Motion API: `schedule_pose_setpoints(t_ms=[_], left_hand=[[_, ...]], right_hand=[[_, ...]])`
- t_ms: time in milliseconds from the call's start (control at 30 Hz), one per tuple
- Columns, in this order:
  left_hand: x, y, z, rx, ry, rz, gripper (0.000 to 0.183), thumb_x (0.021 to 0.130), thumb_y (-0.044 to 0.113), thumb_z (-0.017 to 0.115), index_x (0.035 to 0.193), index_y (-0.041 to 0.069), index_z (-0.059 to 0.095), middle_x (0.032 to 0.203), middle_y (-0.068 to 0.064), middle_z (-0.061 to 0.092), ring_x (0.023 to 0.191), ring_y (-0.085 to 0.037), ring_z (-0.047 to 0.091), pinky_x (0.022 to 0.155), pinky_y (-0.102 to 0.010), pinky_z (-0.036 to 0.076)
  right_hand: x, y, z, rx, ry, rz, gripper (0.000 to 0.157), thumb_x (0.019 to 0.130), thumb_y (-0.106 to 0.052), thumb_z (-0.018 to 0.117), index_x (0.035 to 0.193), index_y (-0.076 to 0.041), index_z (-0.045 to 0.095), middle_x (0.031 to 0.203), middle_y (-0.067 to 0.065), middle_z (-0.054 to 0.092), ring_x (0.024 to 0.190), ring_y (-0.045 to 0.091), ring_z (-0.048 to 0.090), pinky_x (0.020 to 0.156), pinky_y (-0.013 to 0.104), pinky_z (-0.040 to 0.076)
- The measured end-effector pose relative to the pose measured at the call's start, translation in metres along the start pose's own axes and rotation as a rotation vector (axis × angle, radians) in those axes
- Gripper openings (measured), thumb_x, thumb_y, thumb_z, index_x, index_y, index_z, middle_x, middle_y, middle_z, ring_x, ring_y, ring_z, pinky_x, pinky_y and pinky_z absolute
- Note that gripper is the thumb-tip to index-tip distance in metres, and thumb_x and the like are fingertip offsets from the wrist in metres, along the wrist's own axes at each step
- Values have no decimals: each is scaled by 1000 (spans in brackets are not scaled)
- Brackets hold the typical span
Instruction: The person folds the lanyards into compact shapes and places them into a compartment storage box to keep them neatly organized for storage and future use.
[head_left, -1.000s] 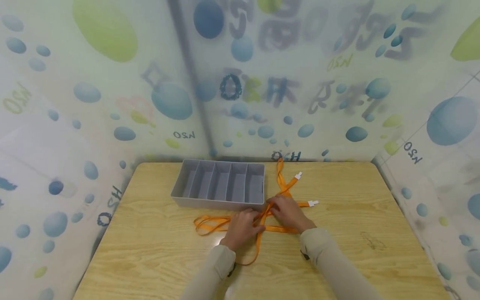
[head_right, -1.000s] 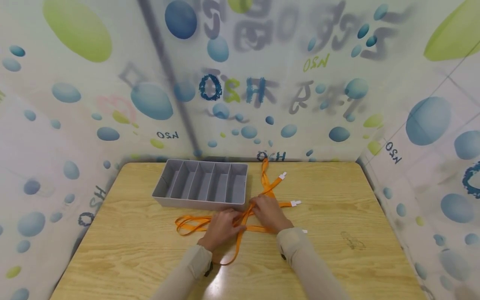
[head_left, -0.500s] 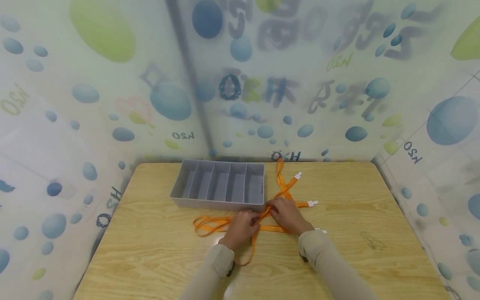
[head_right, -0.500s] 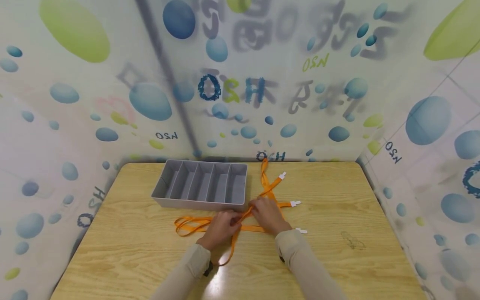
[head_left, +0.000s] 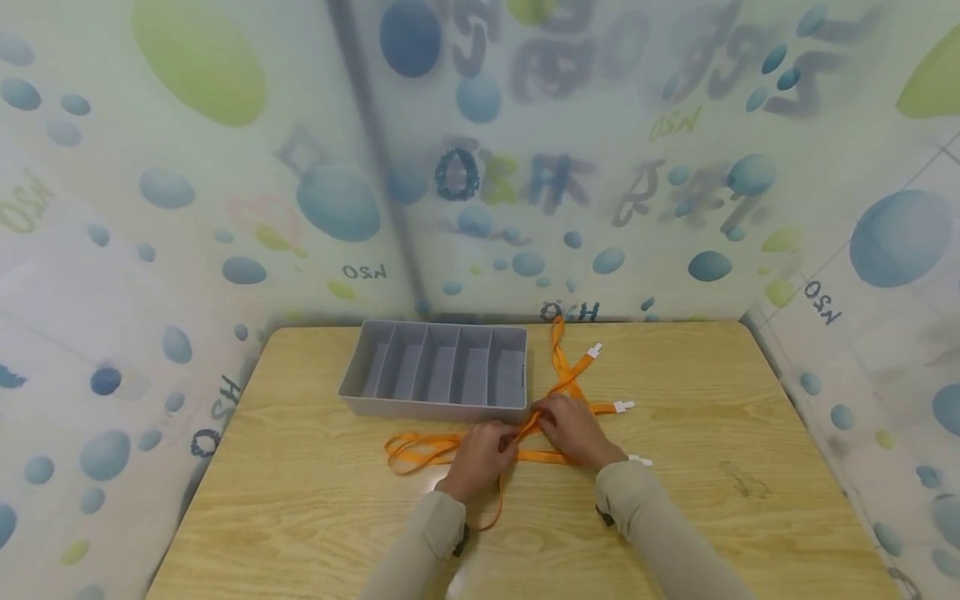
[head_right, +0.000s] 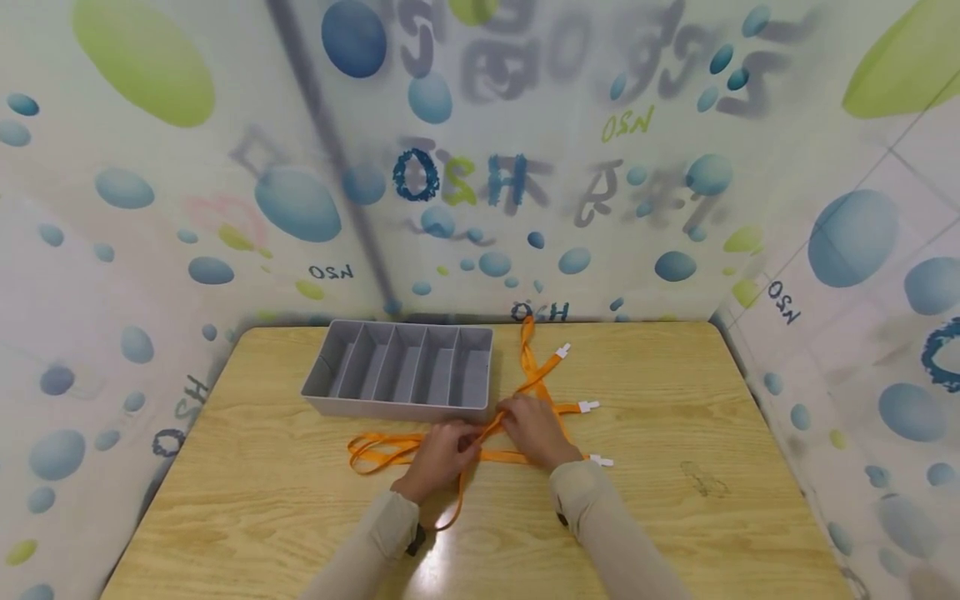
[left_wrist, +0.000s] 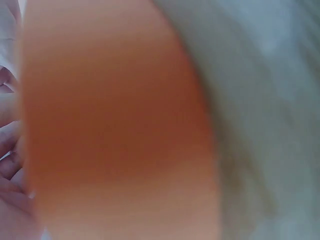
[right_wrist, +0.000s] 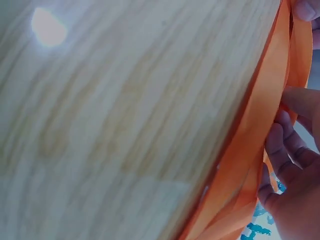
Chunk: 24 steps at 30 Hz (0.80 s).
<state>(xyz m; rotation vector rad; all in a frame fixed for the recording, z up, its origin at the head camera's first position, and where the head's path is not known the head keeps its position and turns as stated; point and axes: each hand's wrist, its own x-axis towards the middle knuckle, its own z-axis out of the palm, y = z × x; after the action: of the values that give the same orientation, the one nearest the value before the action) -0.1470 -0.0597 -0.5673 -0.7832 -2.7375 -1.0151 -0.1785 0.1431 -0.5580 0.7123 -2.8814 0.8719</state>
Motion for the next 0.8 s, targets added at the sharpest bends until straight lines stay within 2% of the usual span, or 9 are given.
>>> schedule_pose_setpoints(t_ms=[167,333,600,800], left_hand=[[-1,-1,0,-37,-11,-30,14,82,4,74,96,6,77,82,1,69,70,-8,59,64,-22,49],[-2,0,0,-86,-35,-68,16,85,6,75,100,5,77,84,1,69,71,-7,60,65,-22,50],[-2,-2,0,-187,-52,-94,15,87,4,74,102,1,75,82,0,68,71,-6,60,64,-21,51],[-2,-1,-1,-216,-62,-104,16,87,4,74,103,0,75,84,-2,69,71,-7,60,64,-20,51]], right_hand=[[0,5,3,66,7,29,18,84,-4,75,101,-6,75,80,-3,62,71,11,57,67,30,49],[0,9,6,115,21,42,19,82,-5,77,100,-7,75,79,-5,63,70,9,58,66,28,50],[-1,10,11,113,70,60,18,81,-8,78,99,-10,76,79,-7,63,69,8,57,64,26,48],[-2,8,12,106,93,75,15,80,-7,79,94,-11,75,77,-7,63,68,8,57,64,27,48]])
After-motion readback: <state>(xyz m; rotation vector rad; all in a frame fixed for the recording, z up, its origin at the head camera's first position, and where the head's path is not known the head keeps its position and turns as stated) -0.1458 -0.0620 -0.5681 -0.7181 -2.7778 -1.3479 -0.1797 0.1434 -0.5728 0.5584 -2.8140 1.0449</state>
